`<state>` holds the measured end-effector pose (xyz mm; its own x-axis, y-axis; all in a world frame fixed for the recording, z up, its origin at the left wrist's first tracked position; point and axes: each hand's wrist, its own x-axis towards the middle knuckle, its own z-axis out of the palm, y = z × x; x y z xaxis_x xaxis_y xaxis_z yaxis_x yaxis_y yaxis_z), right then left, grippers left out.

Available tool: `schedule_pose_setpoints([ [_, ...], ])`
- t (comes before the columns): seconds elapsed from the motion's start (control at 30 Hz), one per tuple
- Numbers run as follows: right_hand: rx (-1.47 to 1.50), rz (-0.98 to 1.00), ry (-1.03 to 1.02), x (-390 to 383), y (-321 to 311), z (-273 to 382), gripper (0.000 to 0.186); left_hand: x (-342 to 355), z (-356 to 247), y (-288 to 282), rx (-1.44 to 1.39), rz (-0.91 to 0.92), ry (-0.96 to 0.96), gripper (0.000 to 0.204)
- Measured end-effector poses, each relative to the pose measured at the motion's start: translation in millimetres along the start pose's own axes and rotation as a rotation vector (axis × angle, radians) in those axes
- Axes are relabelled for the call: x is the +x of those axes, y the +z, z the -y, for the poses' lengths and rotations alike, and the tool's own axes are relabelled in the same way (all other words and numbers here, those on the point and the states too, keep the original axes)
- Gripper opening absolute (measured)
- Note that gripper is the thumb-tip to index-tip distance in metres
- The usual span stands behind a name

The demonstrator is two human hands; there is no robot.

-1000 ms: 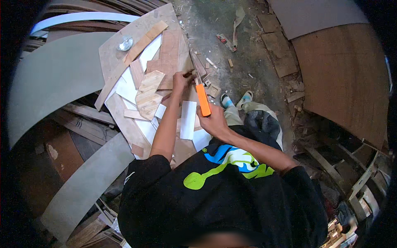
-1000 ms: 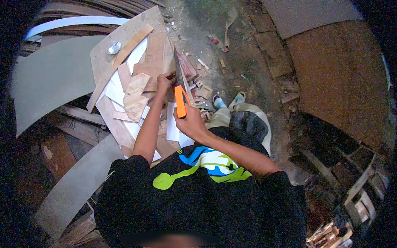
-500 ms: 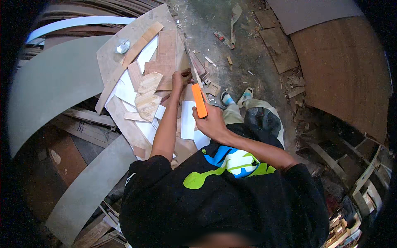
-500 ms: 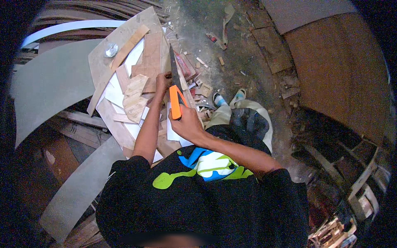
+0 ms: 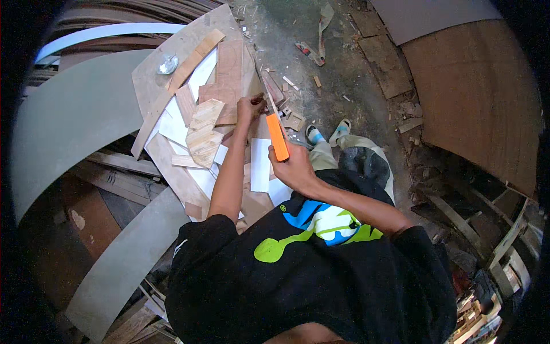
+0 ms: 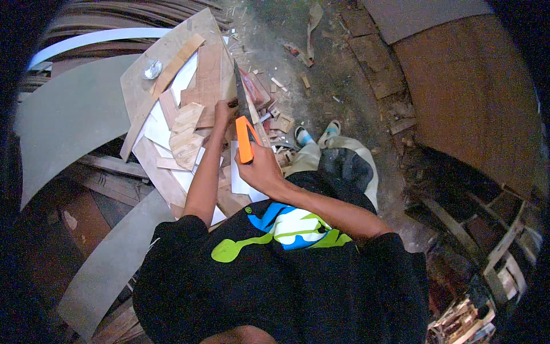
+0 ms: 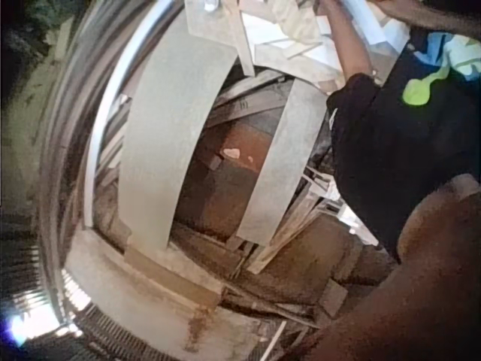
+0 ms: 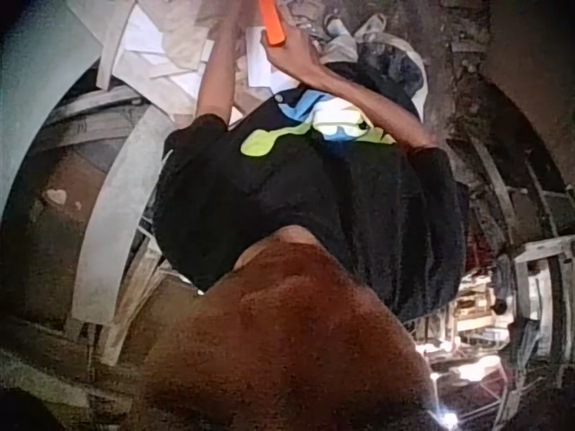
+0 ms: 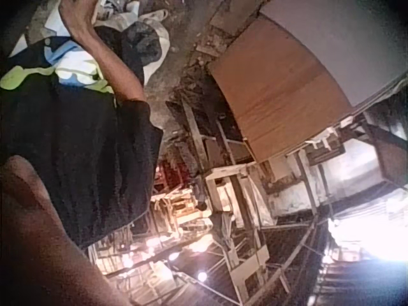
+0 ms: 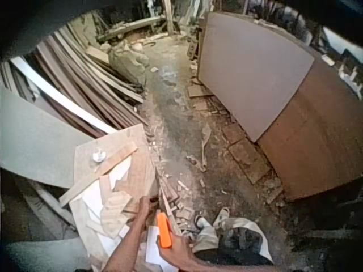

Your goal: The person saws through a small piece of wood with a hand saw.

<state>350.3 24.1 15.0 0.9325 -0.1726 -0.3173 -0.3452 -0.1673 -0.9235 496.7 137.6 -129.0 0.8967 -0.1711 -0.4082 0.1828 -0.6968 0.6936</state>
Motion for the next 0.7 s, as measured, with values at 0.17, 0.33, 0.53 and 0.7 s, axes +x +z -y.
schedule_pose_setpoints([
  [0.17, 0.010, 0.007, 0.005, -0.2, 0.7, -2.0, 0.019, -0.9, 3.3, -1.6, -0.005, -0.004, 0.034, 0.031],
  [0.33, -0.022, 0.029, 0.055, 1.4, -4.2, 2.2, 0.020, 0.7, 12.6, 1.2, 0.026, -0.048, 0.117, 0.034],
  [0.53, -0.023, -0.002, 0.036, 0.9, -6.9, -4.2, 0.020, -1.1, 6.5, 1.9, -0.022, 0.011, 0.043, 0.034],
  [0.7, 0.001, 0.079, 0.006, -2.2, -9.6, 1.0, 0.012, 3.1, 9.3, 2.4, 0.113, 0.022, 0.032, 0.024],
])
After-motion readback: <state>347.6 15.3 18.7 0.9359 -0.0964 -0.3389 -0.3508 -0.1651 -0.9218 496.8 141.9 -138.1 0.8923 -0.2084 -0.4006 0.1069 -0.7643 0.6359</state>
